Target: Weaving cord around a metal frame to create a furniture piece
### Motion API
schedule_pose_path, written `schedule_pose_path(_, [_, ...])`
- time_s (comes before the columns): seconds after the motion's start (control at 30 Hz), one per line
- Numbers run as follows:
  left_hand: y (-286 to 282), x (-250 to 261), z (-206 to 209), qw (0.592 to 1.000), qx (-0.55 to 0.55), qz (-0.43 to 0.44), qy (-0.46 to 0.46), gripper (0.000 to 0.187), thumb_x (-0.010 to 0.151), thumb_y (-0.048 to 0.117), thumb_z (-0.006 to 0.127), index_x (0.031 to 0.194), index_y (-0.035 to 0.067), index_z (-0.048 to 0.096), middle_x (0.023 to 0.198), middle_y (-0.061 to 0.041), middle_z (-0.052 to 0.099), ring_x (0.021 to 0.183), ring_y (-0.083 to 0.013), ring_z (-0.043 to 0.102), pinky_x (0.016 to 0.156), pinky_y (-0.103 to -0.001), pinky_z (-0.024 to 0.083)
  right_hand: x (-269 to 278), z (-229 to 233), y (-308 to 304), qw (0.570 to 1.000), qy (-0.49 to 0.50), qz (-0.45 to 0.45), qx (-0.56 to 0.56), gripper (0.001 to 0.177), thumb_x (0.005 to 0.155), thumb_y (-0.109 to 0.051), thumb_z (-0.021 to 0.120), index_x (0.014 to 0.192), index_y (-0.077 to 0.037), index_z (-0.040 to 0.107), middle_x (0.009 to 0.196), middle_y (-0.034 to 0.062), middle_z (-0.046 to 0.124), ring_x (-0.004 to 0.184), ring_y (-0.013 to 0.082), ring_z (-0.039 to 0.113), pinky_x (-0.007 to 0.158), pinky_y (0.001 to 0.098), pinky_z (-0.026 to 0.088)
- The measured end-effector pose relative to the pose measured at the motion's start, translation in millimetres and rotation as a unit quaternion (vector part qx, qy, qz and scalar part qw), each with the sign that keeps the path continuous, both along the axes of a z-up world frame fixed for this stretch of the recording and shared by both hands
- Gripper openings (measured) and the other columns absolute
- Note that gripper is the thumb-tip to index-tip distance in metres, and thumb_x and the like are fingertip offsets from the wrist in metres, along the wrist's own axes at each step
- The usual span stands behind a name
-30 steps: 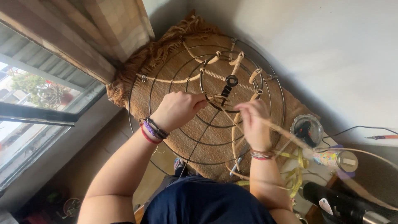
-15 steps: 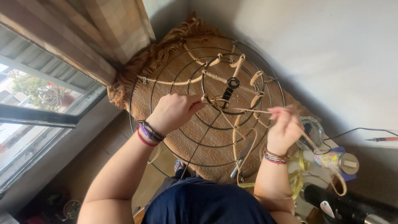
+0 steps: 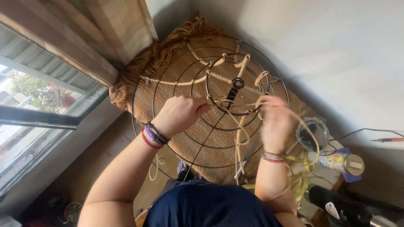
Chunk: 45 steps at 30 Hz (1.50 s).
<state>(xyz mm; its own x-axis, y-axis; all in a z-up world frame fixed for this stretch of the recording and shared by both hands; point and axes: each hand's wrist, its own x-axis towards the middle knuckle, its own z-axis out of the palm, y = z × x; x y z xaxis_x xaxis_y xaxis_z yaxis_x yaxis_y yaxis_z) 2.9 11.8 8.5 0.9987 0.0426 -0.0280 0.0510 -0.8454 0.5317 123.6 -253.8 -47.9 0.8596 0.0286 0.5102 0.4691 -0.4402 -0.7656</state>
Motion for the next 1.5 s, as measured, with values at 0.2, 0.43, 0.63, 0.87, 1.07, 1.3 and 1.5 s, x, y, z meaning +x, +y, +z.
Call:
schedule_pose_path(0.2, [2,-1,2,1.000,0.018,-0.009,-0.013,0.024,0.103,0.037,0.056,0.098,0.019,0.070,0.085,-0.002,0.078,0.071,-0.0285,0.076,0.066,-0.044,0.062,9,-27,-17,0.980,-0.107,0.145,-0.085,0.033,0.112,-0.017,0.053,0.085,-0.012,0.072,0.067,0.0011,0.062,0.073,0.0252,0.057,0.083,0.0372,0.049])
schedule_pose_path(0.43, [6,-7,8,1.000,0.017,0.010,0.002,0.024,0.104,0.034,0.053,0.098,0.019,0.070,0.080,-0.003,0.077,0.070,-0.0313,0.076,0.064,-0.046,0.062,-9,-4,13,0.979,-0.066,0.174,-0.085,0.018,0.108,-0.006,0.054,0.102,-0.003,0.071,0.085,0.0120,0.065,0.081,0.0316,0.062,0.081,0.0404,0.051])
schedule_pose_path(0.63, [-23,32,-48,0.982,0.186,-0.004,-0.028,0.017,0.091,0.027,0.060,0.079,0.025,0.071,0.064,0.004,0.070,0.058,-0.0257,0.072,0.055,-0.040,0.058,9,-23,4,0.960,-0.085,0.230,-0.139,0.016,0.105,-0.005,0.058,0.104,-0.003,0.074,0.088,0.0105,0.066,0.083,0.0321,0.062,0.080,0.0439,0.051])
schedule_pose_path(0.87, [-21,26,8,0.990,0.143,0.001,-0.005,0.022,0.092,0.035,0.060,0.088,0.021,0.077,0.066,-0.003,0.071,0.065,-0.0315,0.075,0.057,-0.041,0.059,2,-7,-25,0.996,-0.052,-0.004,0.068,0.037,0.114,-0.011,0.042,0.086,-0.004,0.065,0.069,0.0032,0.054,0.064,0.0132,0.051,0.064,0.0259,0.043])
schedule_pose_path(1.07, [-33,37,-58,0.980,0.191,0.005,-0.055,0.012,0.086,0.032,0.065,0.075,0.027,0.068,0.060,0.005,0.068,0.058,-0.0247,0.074,0.054,-0.038,0.059,-6,-26,11,0.975,-0.036,0.205,-0.076,0.019,0.107,-0.005,0.053,0.094,-0.003,0.067,0.083,0.0112,0.068,0.077,0.0324,0.067,0.072,0.0424,0.053])
schedule_pose_path(1.3, [-8,12,4,0.994,0.101,0.036,0.002,0.028,0.099,0.040,0.055,0.088,0.019,0.070,0.065,-0.008,0.070,0.066,-0.0378,0.074,0.058,-0.049,0.060,-4,-11,0,0.991,-0.072,0.016,0.112,0.045,0.114,-0.017,0.042,0.072,-0.008,0.053,0.062,-0.0009,0.042,0.063,0.0141,0.042,0.072,0.0290,0.040])
schedule_pose_path(1.5, [-42,35,-61,0.986,0.153,0.026,-0.062,0.023,0.091,0.037,0.060,0.071,0.027,0.062,0.058,0.004,0.064,0.054,-0.0270,0.071,0.052,-0.038,0.058,-2,-19,-3,0.971,-0.047,0.212,-0.097,0.017,0.106,-0.008,0.057,0.102,-0.005,0.073,0.087,0.0088,0.066,0.083,0.0316,0.065,0.075,0.0391,0.052])
